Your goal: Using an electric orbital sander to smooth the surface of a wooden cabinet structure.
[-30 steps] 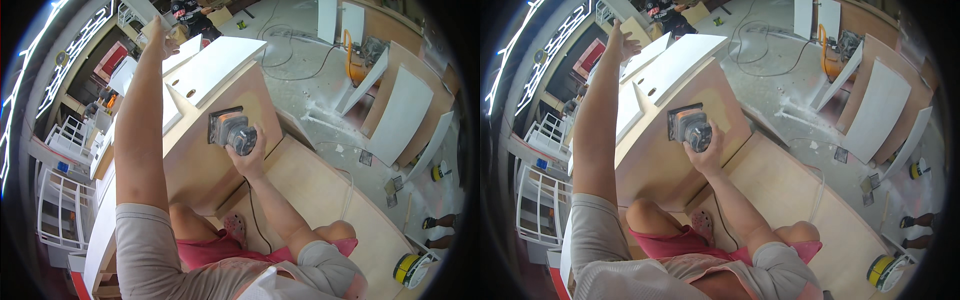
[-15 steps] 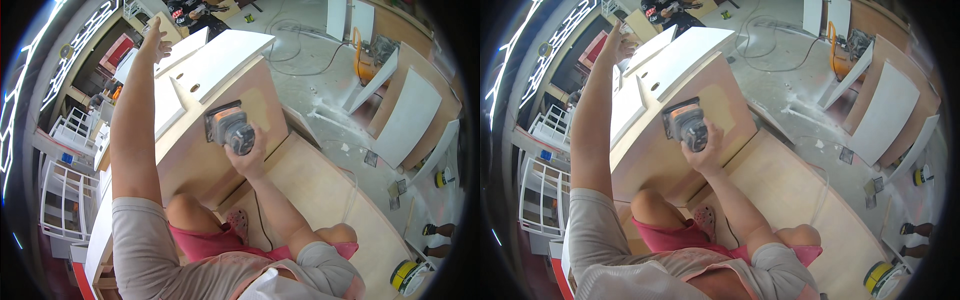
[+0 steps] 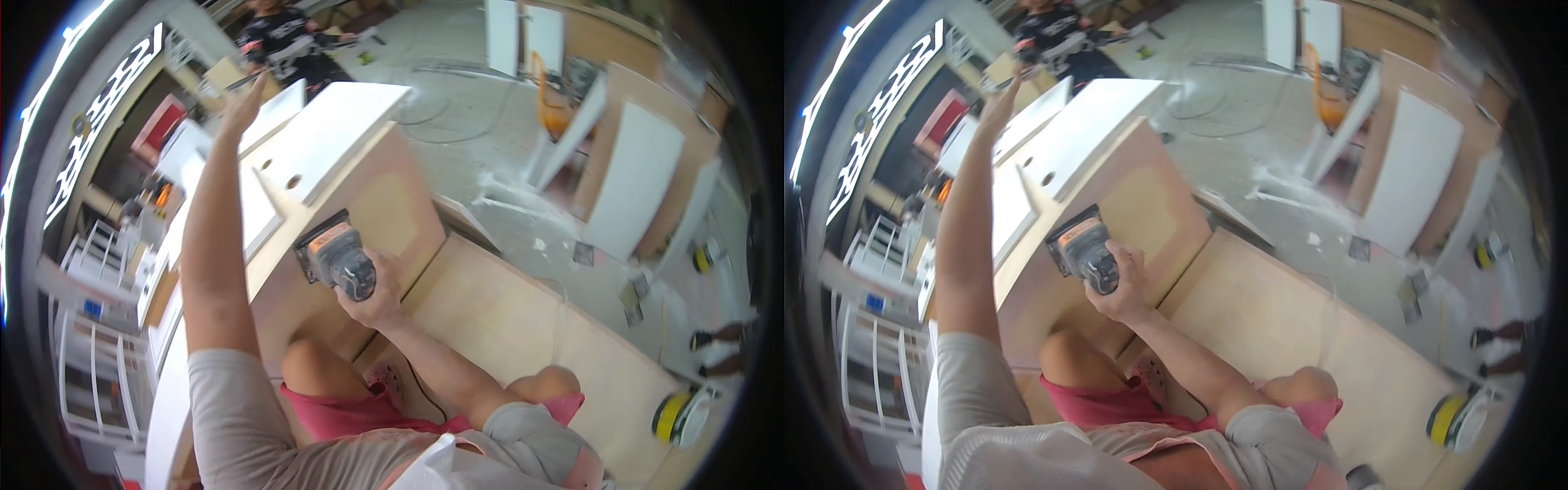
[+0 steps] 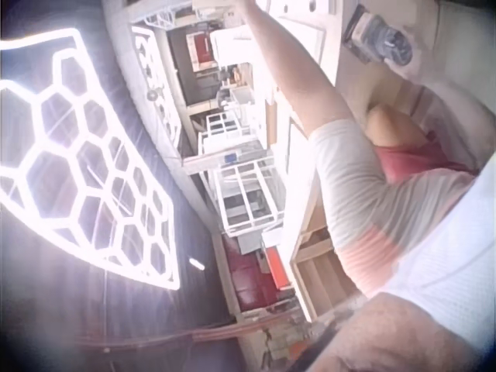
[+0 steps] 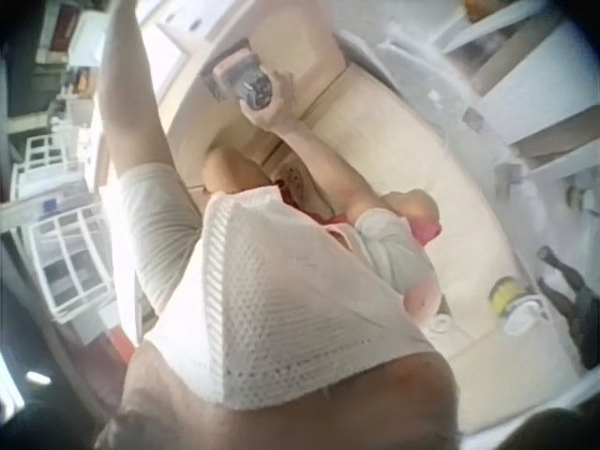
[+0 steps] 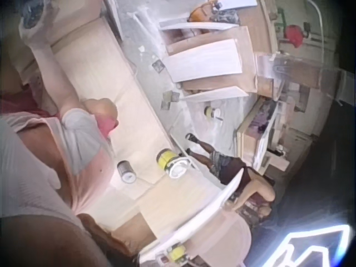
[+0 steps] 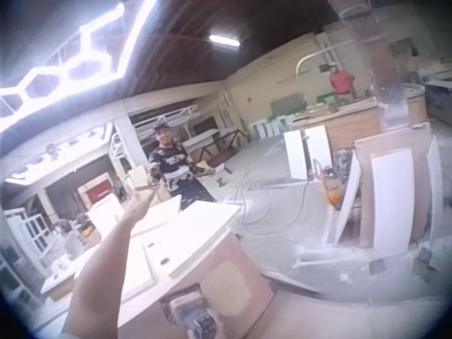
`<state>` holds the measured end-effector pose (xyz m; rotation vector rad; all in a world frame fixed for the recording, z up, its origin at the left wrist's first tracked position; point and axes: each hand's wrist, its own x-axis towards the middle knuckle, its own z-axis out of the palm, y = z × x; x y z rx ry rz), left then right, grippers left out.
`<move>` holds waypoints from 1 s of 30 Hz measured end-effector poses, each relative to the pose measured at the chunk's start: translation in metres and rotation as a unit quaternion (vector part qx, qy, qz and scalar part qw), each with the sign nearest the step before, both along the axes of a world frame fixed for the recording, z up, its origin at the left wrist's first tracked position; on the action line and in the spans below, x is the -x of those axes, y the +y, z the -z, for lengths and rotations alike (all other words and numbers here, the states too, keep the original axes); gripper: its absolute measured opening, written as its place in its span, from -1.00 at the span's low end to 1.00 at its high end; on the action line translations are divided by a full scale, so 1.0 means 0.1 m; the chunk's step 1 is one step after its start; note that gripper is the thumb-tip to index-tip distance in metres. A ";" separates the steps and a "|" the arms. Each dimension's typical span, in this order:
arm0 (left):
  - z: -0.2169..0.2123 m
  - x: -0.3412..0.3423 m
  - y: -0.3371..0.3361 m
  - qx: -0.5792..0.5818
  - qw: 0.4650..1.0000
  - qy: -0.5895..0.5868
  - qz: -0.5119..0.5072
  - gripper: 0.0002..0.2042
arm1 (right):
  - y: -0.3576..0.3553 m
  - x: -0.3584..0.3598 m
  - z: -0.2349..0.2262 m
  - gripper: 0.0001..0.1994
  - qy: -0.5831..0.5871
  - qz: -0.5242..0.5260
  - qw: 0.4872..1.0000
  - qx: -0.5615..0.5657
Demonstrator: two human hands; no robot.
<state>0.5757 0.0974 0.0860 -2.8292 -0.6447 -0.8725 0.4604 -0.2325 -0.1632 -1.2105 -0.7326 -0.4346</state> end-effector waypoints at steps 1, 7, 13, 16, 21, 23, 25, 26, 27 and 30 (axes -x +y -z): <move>0.15 -0.21 0.02 -0.294 0.923 0.237 -0.070 -0.53 | -0.04 -0.10 0.14 -0.29 0.032 0.007 0.999 0.005; 0.35 -0.36 1.16 -0.030 0.992 0.121 0.032 -0.68 | 0.08 -0.22 0.03 -0.21 0.182 -0.019 0.983 0.032; 1.23 -1.66 -0.27 -0.003 0.992 0.084 0.093 -0.69 | -0.58 -0.52 0.14 -0.12 0.217 0.035 0.975 0.044; 1.43 -1.94 -0.57 -0.004 0.987 0.090 0.133 -0.69 | -0.84 -0.50 0.03 -0.12 0.281 0.078 0.954 0.074; 1.73 -2.22 -1.02 -0.006 0.979 0.103 0.175 -0.70 | -1.15 -0.42 0.10 -0.07 0.371 0.141 0.915 0.072; 1.75 -2.27 -1.05 -0.009 0.977 0.107 0.182 -0.70 | -1.23 -0.43 0.14 -0.05 0.374 0.177 0.907 0.083; 1.70 -2.26 -1.05 -0.013 0.977 0.106 0.184 -0.70 | -1.28 -0.48 0.15 -0.05 0.367 0.194 0.909 0.045; 1.67 -2.26 -1.06 -0.018 0.976 0.107 0.187 -0.70 | -1.32 -0.49 0.09 -0.05 0.365 0.188 0.911 0.043; 1.62 -2.26 -0.98 -0.021 0.977 0.109 0.181 -0.70 | -1.37 -0.53 0.03 -0.07 0.352 0.191 0.915 0.041; 1.22 -2.19 -0.15 -0.062 0.979 0.119 0.152 -0.70 | -1.15 -0.79 0.04 -0.16 0.319 0.150 0.936 0.015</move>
